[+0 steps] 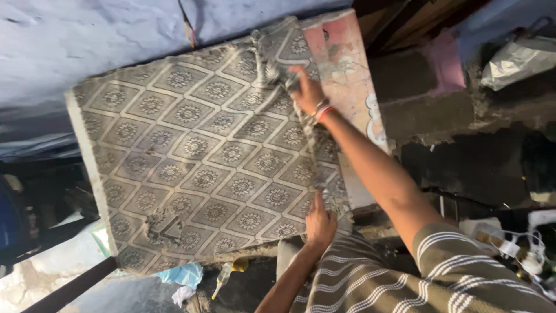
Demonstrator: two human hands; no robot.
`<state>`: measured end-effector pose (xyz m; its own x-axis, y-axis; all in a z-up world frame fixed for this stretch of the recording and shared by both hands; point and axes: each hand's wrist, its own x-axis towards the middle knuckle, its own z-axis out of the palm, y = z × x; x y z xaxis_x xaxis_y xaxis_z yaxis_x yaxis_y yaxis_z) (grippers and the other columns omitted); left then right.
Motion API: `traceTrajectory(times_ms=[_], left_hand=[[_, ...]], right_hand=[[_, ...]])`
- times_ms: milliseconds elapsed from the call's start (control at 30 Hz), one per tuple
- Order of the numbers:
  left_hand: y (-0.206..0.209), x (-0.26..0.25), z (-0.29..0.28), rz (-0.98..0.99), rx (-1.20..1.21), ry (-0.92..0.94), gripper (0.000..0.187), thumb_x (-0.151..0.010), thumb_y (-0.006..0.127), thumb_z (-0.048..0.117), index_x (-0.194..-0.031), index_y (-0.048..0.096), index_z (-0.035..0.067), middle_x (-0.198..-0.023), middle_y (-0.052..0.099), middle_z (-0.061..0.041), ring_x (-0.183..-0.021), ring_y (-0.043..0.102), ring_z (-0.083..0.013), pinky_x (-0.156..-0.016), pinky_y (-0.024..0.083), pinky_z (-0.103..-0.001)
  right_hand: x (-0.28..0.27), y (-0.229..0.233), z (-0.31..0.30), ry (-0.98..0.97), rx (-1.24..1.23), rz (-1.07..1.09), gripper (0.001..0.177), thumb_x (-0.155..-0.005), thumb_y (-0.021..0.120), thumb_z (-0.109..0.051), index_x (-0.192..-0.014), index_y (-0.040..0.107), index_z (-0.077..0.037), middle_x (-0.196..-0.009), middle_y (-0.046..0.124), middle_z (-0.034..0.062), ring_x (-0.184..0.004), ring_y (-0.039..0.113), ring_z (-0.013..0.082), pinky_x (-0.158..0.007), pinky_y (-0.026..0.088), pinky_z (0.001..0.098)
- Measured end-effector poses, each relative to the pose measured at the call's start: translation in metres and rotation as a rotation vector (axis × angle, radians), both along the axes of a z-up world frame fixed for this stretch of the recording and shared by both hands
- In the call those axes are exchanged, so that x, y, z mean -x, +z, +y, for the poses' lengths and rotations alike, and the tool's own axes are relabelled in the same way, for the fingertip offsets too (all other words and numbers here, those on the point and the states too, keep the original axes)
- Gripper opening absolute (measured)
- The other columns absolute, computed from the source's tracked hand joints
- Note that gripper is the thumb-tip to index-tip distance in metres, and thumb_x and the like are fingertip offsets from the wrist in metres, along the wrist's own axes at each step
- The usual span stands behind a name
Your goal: The person cleans the underside and top surface of a wooden table using a blue cloth. They then unroll a red Vodafone advertisement mat and place it on the table, followed by spreading a patterned cloth over the mat. Finally, they place a black pouch and a small white box onto the covered table.
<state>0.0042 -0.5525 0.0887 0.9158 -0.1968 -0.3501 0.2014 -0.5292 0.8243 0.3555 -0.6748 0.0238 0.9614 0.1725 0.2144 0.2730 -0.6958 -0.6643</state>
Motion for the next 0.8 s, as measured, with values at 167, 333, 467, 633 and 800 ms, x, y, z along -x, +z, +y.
traceTrajectory(times_ms=[167, 333, 467, 633, 800], left_hand=[[0.048, -0.015, -0.042, 0.096, 0.301, -0.396, 0.077, -0.096, 0.065, 0.019, -0.162, 0.028, 0.004, -0.124, 0.066, -0.029, -0.099, 0.07, -0.0404, -0.083, 0.059, -0.046], [0.059, -0.047, -0.056, 0.147, 0.546, -0.524, 0.051, -0.1, 0.069, 0.022, -0.146, 0.056, 0.004, -0.124, 0.073, -0.02, -0.109, 0.074, -0.0288, -0.091, 0.061, -0.038], [0.033, -0.073, 0.012, 0.065, 0.298, -0.23, 0.038, -0.096, 0.058, 0.011, -0.134, 0.063, 0.007, -0.117, 0.076, -0.009, -0.099, 0.075, -0.0201, -0.083, 0.062, -0.032], [-0.013, -0.124, 0.176, -0.114, -0.172, 0.237, 0.027, -0.093, 0.064, 0.019, -0.118, 0.072, 0.011, -0.103, 0.078, -0.008, -0.087, 0.074, -0.0211, -0.076, 0.058, -0.036], [-0.035, -0.173, 0.358, -0.268, -0.318, 0.575, 0.025, -0.092, 0.058, 0.012, -0.109, 0.076, 0.006, -0.092, 0.074, -0.018, -0.082, 0.072, -0.0295, -0.076, 0.056, -0.042]], right_hand=[[0.009, -0.004, -0.162, -0.124, -0.694, -0.026, 0.061, -0.083, 0.056, 0.011, -0.141, 0.048, -0.005, -0.128, 0.057, 0.0086, -0.112, 0.057, 0.0163, -0.089, 0.052, 0.0308], [0.054, -0.005, -0.241, -0.672, -0.115, -0.036, 0.052, -0.089, 0.066, 0.005, -0.138, 0.053, -0.008, -0.101, 0.058, 0.0067, -0.079, 0.057, 0.017, -0.073, 0.052, 0.0311], [0.102, 0.017, -0.198, -0.464, -0.034, -0.036, 0.038, -0.093, 0.068, 0.0, -0.129, 0.058, -0.008, -0.111, 0.061, 0.0138, -0.086, 0.065, 0.0255, -0.078, 0.053, 0.0378], [0.09, 0.047, -0.098, -0.123, 0.143, -0.191, 0.022, -0.091, 0.071, -0.006, -0.113, 0.067, -0.007, -0.117, 0.064, 0.016, -0.113, 0.061, 0.0379, -0.096, 0.051, 0.0469], [0.039, 0.051, -0.018, 0.0, 0.102, -0.184, 0.017, -0.091, 0.072, -0.007, -0.108, 0.068, -0.006, -0.116, 0.064, 0.0156, -0.113, 0.06, 0.0368, -0.098, 0.049, 0.0461]])
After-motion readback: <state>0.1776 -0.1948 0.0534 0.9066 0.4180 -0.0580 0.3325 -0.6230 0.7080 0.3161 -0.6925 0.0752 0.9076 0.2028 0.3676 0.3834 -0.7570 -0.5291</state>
